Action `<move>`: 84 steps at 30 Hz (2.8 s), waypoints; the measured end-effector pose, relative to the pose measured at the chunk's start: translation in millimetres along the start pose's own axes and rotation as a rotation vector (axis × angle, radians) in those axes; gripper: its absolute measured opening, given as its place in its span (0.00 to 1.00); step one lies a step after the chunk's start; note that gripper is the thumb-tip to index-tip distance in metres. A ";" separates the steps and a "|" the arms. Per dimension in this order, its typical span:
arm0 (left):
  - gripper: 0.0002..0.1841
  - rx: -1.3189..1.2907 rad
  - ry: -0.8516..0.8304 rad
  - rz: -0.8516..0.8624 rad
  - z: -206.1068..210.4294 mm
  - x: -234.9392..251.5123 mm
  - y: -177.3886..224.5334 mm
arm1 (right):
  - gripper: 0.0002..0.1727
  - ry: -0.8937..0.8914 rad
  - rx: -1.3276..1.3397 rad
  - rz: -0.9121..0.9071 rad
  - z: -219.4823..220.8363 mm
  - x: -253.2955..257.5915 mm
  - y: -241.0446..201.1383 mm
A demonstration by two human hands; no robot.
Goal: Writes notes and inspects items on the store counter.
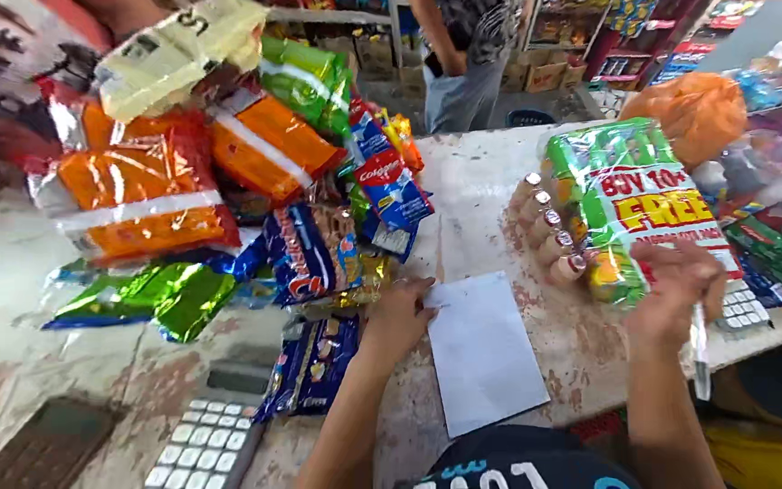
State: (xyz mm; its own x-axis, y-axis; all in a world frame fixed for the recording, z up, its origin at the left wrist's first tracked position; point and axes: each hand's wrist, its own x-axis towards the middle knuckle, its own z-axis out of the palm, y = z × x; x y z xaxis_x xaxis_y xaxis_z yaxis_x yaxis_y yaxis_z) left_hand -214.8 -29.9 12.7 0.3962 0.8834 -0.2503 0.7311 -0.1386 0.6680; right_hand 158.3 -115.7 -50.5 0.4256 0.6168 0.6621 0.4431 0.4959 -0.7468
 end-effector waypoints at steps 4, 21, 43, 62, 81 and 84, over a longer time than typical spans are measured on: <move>0.24 -0.032 -0.034 -0.053 -0.1 4.5 -4.8 | 0.30 0.092 0.044 0.067 -7.2 3.9 17.1; 0.21 -0.118 -0.025 -0.086 7.6 5.6 -26.1 | 0.14 -0.562 0.089 0.342 174.1 -53.9 -9.9; 0.25 -0.025 -0.047 -0.088 14.9 4.2 -36.5 | 0.16 -0.594 0.026 0.205 179.7 -61.8 -7.4; 0.27 -0.037 -0.050 -0.022 -7.8 17.1 -6.0 | 0.14 -0.420 0.153 0.309 172.6 -41.7 38.8; 0.29 -0.176 0.068 0.106 34.2 9.2 -34.8 | 0.15 -0.507 0.048 0.306 145.1 -52.4 65.0; 0.27 -0.192 0.160 0.228 2.1 -9.1 -18.9 | 0.14 -0.506 0.057 0.290 146.5 -57.7 71.3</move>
State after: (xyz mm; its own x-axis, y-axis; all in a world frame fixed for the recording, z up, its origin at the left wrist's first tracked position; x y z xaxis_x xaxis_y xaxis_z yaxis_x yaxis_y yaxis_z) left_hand -231.1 -36.3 0.8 0.4340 0.9006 0.0240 0.5099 -0.2676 0.8175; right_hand 49.7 -26.3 -151.1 0.0875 0.9404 0.3287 0.3161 0.2867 -0.9044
